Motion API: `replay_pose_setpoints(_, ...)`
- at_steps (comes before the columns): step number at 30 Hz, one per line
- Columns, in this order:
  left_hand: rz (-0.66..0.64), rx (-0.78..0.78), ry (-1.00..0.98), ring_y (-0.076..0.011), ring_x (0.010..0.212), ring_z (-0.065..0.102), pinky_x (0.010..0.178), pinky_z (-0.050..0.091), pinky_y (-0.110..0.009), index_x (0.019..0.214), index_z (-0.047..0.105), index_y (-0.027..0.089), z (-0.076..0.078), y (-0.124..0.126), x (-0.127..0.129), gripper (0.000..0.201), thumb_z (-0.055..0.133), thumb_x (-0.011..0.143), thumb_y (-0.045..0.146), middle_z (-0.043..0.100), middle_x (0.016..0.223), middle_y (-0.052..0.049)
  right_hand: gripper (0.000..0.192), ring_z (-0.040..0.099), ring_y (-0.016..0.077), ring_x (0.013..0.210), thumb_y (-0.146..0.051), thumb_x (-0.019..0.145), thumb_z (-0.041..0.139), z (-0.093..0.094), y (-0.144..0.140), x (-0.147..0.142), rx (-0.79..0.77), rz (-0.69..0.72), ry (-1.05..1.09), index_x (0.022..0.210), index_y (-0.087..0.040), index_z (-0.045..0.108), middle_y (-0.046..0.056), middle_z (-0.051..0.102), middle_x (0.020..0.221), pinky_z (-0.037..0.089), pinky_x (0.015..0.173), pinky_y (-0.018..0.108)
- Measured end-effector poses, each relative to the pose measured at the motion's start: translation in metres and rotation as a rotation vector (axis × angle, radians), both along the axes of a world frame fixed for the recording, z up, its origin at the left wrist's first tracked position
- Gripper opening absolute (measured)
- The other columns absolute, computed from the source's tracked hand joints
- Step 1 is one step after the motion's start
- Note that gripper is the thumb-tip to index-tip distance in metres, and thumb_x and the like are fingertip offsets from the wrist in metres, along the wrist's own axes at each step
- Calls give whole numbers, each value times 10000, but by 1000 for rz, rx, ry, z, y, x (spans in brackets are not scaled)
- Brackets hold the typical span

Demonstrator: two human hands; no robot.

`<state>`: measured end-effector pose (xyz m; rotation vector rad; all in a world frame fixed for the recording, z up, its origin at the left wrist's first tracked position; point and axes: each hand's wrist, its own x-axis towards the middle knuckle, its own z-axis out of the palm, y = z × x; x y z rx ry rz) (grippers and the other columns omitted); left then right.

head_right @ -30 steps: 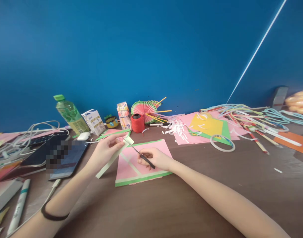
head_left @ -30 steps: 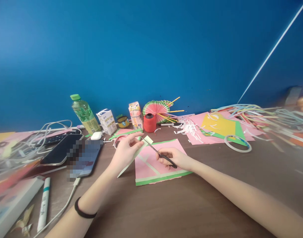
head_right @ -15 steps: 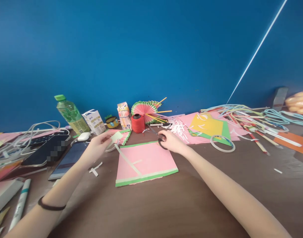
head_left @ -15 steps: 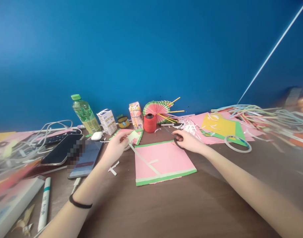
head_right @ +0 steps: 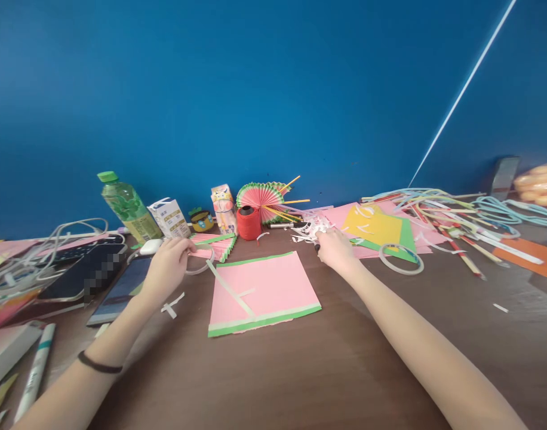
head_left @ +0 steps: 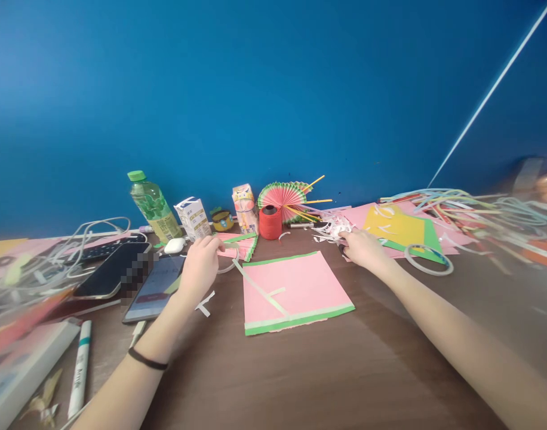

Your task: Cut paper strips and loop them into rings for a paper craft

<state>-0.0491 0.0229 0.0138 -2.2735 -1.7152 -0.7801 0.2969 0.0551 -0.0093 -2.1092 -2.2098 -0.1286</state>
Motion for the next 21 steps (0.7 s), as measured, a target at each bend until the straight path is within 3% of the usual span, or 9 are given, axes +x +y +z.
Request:
replay_pose_setpoints(3,-53,143,256,-258,965,477,789,349,-387,938,588,163,-4,-1,-1,310,333,782,79,617,1029,-85,294,482,315,959,-136,749,426,4,-5,-9,94,-11,-51,987,-87,593,195,558,963,352,753,375)
replay_pose_setpoints(6,-60,176,407,-266,1018,462,741,354,-399,1139,512,171,-10,-2,-1,427,317,780,48,508,1244,-54,284,475,285,977,-184,777,427,9,-13,-27,139,121,12,1001,-131,594,153,543,997,350,808,384)
replay_pose_setpoints(10,-115,91,506,-243,1021,480,718,376,-371,1113,541,163,-18,1,2,454,307,755,12,409,1332,-41,285,476,222,1014,-215,804,411,12,-34,-57,-60,541,308,1026,-183,587,90,547,1050,353,881,351)
replay_pose_setpoints(13,-148,66,515,-233,1093,445,788,375,-365,1147,520,163,-23,3,6,457,283,779,32,388,1347,-36,409,391,204,1163,-223,793,435,12,-52,-73,-285,770,409,1200,-227,473,50,434,1278,302,967,346)
replay_pose_setpoints(17,-224,61,516,-238,1151,396,930,297,-395,1206,472,180,-26,2,11,421,281,833,136,365,1361,-20,474,290,214,1250,-217,774,466,15,-66,-80,-436,827,356,1248,-219,435,48,346,1364,229,1025,357)
replay_pose_setpoints(21,-254,-10,455,-240,1151,395,943,299,-400,1230,449,204,-29,2,14,406,305,855,267,354,1368,-15,351,440,224,1109,-178,779,456,15,-68,-83,-348,823,367,1118,-176,550,80,521,1195,314,952,365)
